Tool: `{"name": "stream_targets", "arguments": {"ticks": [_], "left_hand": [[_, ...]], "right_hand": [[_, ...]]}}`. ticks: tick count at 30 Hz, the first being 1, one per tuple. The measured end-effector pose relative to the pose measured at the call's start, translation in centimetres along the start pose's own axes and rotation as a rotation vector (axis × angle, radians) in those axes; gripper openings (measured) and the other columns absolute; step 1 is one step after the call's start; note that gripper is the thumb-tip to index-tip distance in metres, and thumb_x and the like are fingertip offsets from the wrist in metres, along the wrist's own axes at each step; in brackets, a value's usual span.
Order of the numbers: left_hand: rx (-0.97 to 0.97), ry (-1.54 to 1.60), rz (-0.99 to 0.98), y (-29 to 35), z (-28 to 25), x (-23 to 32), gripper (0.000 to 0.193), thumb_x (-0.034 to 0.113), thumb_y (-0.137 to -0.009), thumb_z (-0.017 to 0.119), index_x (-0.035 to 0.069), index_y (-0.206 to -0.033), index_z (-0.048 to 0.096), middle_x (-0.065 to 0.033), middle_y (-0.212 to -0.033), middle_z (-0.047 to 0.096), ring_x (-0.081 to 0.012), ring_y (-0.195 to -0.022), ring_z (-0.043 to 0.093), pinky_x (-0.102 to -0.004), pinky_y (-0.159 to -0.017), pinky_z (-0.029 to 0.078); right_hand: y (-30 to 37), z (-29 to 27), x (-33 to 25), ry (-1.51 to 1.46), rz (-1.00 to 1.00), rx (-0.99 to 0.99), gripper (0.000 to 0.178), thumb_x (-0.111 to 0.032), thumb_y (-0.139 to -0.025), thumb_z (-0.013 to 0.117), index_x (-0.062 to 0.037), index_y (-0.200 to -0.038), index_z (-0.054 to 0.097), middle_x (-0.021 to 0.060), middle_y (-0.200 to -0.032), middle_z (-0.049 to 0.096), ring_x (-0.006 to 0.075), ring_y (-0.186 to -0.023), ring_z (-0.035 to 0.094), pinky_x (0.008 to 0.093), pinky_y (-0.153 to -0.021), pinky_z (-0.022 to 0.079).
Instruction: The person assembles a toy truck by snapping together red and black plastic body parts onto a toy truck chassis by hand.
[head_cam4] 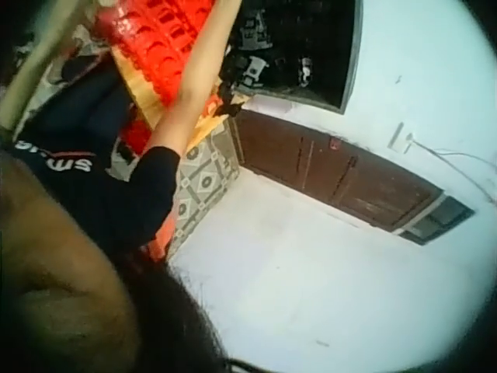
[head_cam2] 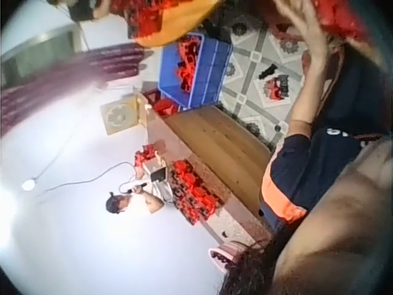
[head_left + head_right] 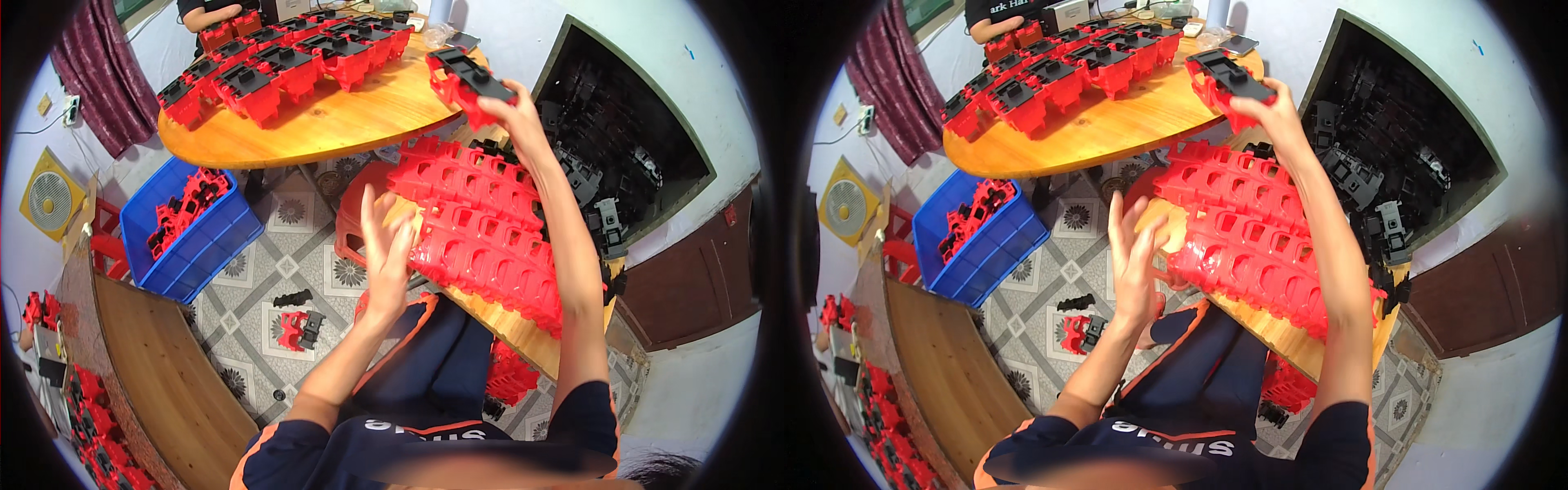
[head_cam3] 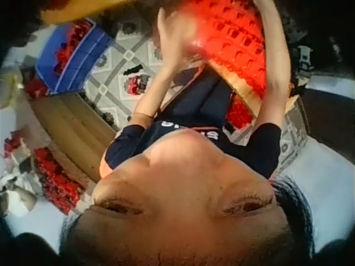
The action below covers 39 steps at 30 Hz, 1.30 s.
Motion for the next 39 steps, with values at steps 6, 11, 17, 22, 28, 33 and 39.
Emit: {"name": "stream_targets", "arguments": {"ticks": [6,11,17,22,28,33,39], "left_hand": [[-0.124,-0.011,-0.151,4.9,-6.3,-4.2,0.074,0.015,-0.097,0.057,0.011,-0.155,0.013,-0.0172,-0.146,0.034,-0.0251,-0.122,0.051,-0.0365,-0.095,0.048],[-0.228,-0.146,-0.177,4.3,-5.2,-4.7,0.075,0.009,-0.093,0.058,0.006,-0.155,0.014,-0.0155,-0.147,0.036,-0.0242,-0.129,0.045,-0.0395,-0.11,0.035],[-0.44,-0.642,0.207,3.7,1.4,-4.4,0.055,0.01,-0.086,0.067,0.001,-0.137,0.05,-0.0156,-0.139,0.049,-0.0314,-0.132,0.044,-0.0403,-0.109,0.033],[-0.77,-0.792,0.507,7.0,11.0,-5.3,0.049,0.012,-0.081,0.072,0.007,-0.129,0.058,-0.0123,-0.134,0.053,-0.033,-0.132,0.044,-0.0456,-0.109,0.027],[-0.981,-0.849,0.716,12.2,20.1,-10.5,0.051,0.026,-0.082,0.071,0.014,-0.13,0.058,-0.0116,-0.133,0.054,-0.0344,-0.13,0.046,-0.0549,-0.108,0.028],[-1.092,-1.102,0.892,14.1,20.8,-13.8,0.06,0.029,-0.081,0.071,0.023,-0.137,0.053,-0.0038,-0.136,0.056,-0.0286,-0.129,0.048,-0.0525,-0.106,0.032],[-1.117,-1.16,0.874,14.4,21.3,-13.4,0.06,0.027,-0.082,0.07,0.026,-0.139,0.051,-0.0022,-0.139,0.054,-0.028,-0.13,0.047,-0.0525,-0.106,0.032]], "right_hand": [[-14.1,1.5,6.6,-0.076,0.054,0.004,0.085,-0.026,-0.079,0.077,0.0015,-0.143,0.029,0.0147,-0.121,0.054,0.021,-0.099,0.061,0.0357,-0.082,0.049],[-12.1,4.5,4.3,0.052,0.168,-0.27,0.084,-0.043,-0.079,0.077,-0.0056,-0.141,0.036,0.0112,-0.12,0.06,0.0205,-0.108,0.06,0.0327,-0.087,0.049],[-0.6,-10.8,1.4,0.296,0.137,-0.131,0.051,-0.03,-0.094,0.065,0.0001,-0.133,0.053,0.0075,-0.112,0.065,0.0148,-0.099,0.062,0.0289,-0.083,0.049],[19.0,-23.0,-0.3,0.756,0.082,0.108,0.04,-0.026,-0.092,0.066,0.002,-0.12,0.06,0.007,-0.108,0.068,0.0127,-0.095,0.062,0.0266,-0.081,0.049],[38.2,-22.9,3.0,0.848,0.557,0.354,0.03,-0.02,-0.091,0.066,0.0012,-0.112,0.064,0.0055,-0.097,0.068,0.0079,-0.089,0.059,0.025,-0.079,0.048],[42.2,-22.3,8.1,0.384,0.454,0.424,0.025,-0.016,-0.091,0.067,0.0018,-0.108,0.064,0.0016,-0.094,0.066,0.008,-0.087,0.059,0.0247,-0.079,0.048],[42.6,-24.1,8.5,0.185,0.408,0.421,0.024,-0.015,-0.088,0.068,0.0019,-0.105,0.065,0.0053,-0.087,0.067,0.0087,-0.081,0.059,0.0258,-0.074,0.048]]}}
Point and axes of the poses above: each hand's wrist, its own y-axis away from the middle knuckle, its own z-axis out of the palm, x = y × z, the point moved 6 cm from there along -y, towards the middle knuckle
